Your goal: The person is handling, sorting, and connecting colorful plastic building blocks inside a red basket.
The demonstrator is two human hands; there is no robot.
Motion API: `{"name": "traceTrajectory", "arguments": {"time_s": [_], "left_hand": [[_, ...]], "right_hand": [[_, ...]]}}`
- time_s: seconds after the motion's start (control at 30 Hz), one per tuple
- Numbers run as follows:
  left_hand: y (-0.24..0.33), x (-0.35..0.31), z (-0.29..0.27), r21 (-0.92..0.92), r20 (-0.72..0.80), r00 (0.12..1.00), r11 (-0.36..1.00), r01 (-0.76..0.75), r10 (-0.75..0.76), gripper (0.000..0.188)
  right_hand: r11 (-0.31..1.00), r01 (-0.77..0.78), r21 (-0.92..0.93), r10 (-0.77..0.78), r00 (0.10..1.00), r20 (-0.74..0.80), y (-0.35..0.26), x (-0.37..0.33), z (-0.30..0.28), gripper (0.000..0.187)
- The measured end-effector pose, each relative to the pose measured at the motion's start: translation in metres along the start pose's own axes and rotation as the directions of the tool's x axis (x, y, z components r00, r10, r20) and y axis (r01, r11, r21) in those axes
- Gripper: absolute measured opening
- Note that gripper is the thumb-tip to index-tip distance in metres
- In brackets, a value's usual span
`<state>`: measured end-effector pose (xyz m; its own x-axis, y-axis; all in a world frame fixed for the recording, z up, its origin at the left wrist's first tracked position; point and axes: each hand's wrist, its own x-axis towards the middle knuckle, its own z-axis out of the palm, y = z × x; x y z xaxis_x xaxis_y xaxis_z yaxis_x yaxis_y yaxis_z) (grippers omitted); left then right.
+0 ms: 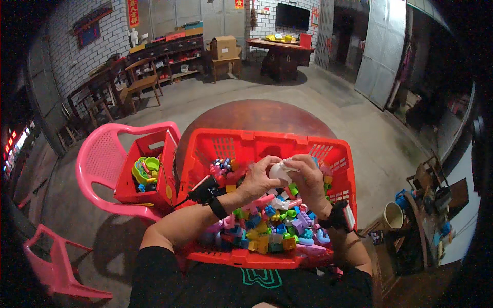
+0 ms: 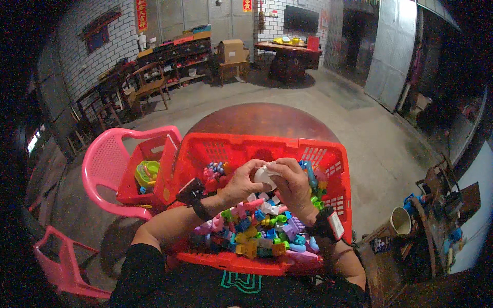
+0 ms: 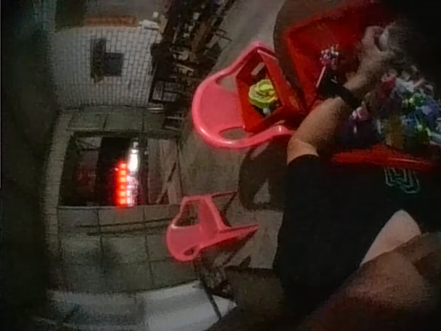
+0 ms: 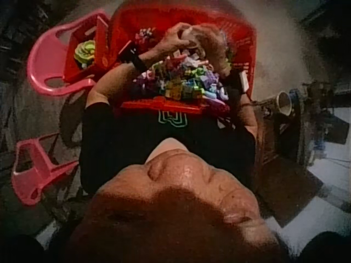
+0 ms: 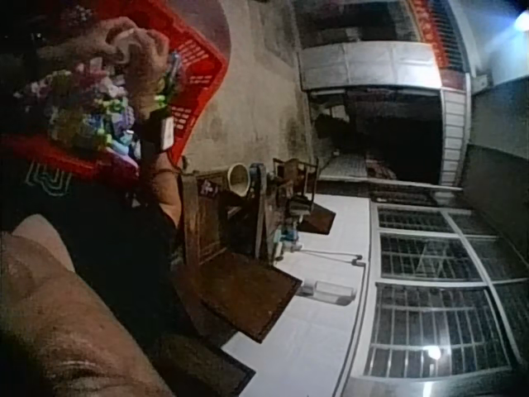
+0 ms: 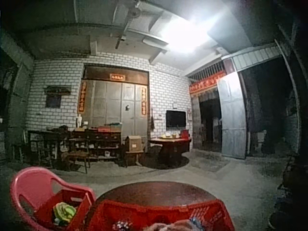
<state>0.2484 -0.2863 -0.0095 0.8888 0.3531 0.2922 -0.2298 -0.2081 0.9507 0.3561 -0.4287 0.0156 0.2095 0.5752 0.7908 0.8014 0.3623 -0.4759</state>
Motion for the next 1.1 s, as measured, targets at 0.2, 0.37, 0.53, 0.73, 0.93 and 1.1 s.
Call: {"name": "traceTrajectory", "arguments": {"time_s": [0.2,0.37,0.53,0.73,0.93,1.1], "left_hand": [[0.029,-0.008,0.007,0.585,0.131,0.887,0.688,-0.429,0.442,0.061],[0.027,-0.010,0.013,0.541,0.321,0.693,0.476,-0.694,0.646,0.065],[0.031,-0.011,0.012,0.519,0.293,0.720,0.528,-0.672,0.629,0.066],[0.025,-0.009,0.006,0.398,0.122,0.933,0.845,-0.358,0.338,0.061],[0.009,0.006,-0.005,0.126,-0.050,0.998,0.992,-0.029,0.035,0.059],[0.007,0.008,-0.007,0.053,-0.043,0.997,0.996,0.068,-0.066,0.058]], "right_hand": [[0.802,-0.389,0.453,0.385,0.917,0.107,0.019,-0.002,-0.005,0.019],[0.498,-0.601,0.625,0.546,0.777,0.313,0.019,-0.003,-0.006,0.023],[0.507,-0.590,0.629,0.542,0.785,0.300,0.013,-0.003,-0.007,0.023],[0.955,-0.185,0.230,0.200,0.979,-0.043,0.013,-0.008,-0.001,0.017],[0.990,0.091,-0.103,-0.091,0.996,0.010,-0.012,0.001,0.002,0.024],[0.938,0.249,-0.242,-0.222,0.966,0.135,-0.005,-0.005,0.009,0.030]]}}
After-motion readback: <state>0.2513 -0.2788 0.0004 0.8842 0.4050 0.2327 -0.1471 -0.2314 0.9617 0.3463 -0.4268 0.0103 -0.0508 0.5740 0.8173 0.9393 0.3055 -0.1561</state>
